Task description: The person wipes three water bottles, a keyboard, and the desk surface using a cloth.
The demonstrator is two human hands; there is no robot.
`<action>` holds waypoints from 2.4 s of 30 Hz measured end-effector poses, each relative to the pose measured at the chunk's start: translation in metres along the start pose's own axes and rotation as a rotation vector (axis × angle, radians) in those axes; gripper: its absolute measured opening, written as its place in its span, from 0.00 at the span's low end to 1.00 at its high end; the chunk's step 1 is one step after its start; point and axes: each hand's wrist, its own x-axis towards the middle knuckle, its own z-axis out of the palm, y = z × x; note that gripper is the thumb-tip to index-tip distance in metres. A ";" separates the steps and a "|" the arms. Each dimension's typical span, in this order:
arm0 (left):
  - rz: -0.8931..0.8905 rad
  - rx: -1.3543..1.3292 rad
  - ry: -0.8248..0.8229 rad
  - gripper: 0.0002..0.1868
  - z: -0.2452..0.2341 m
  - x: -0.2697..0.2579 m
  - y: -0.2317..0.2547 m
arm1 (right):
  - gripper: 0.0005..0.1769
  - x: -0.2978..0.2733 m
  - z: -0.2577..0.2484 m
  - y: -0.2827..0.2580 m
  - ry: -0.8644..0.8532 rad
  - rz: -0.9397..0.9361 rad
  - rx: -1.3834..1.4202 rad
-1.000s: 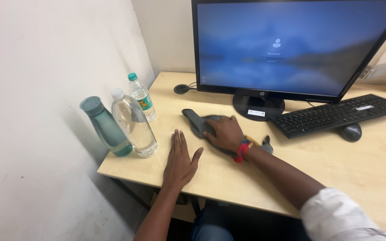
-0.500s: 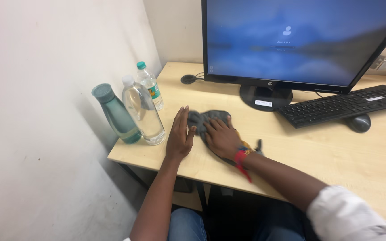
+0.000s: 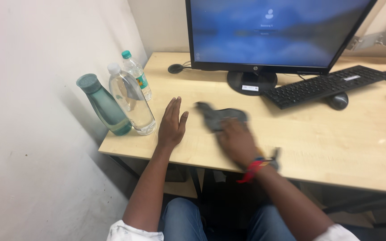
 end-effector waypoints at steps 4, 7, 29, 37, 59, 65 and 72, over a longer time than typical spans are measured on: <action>0.044 -0.017 -0.015 0.28 -0.007 -0.002 0.012 | 0.22 -0.050 -0.050 0.093 0.139 0.175 -0.186; 0.127 -0.083 -0.005 0.25 -0.025 -0.011 0.018 | 0.22 -0.083 -0.078 0.142 0.091 0.699 -0.142; -0.152 -0.720 0.769 0.42 -0.120 -0.073 -0.013 | 0.17 0.041 0.037 -0.151 0.226 -0.115 0.519; -0.126 -0.473 0.711 0.39 -0.143 -0.091 0.005 | 0.20 0.058 0.083 -0.226 -0.100 -0.595 0.322; 0.009 -0.134 -0.088 0.24 0.008 -0.020 0.065 | 0.22 -0.159 -0.135 0.250 0.157 0.673 -0.233; -0.108 -0.220 -0.014 0.28 0.018 -0.022 0.058 | 0.19 -0.151 -0.199 0.220 0.924 0.503 -0.394; -0.145 -0.235 0.029 0.28 0.016 -0.024 0.052 | 0.18 -0.064 -0.085 0.021 0.011 0.299 -0.167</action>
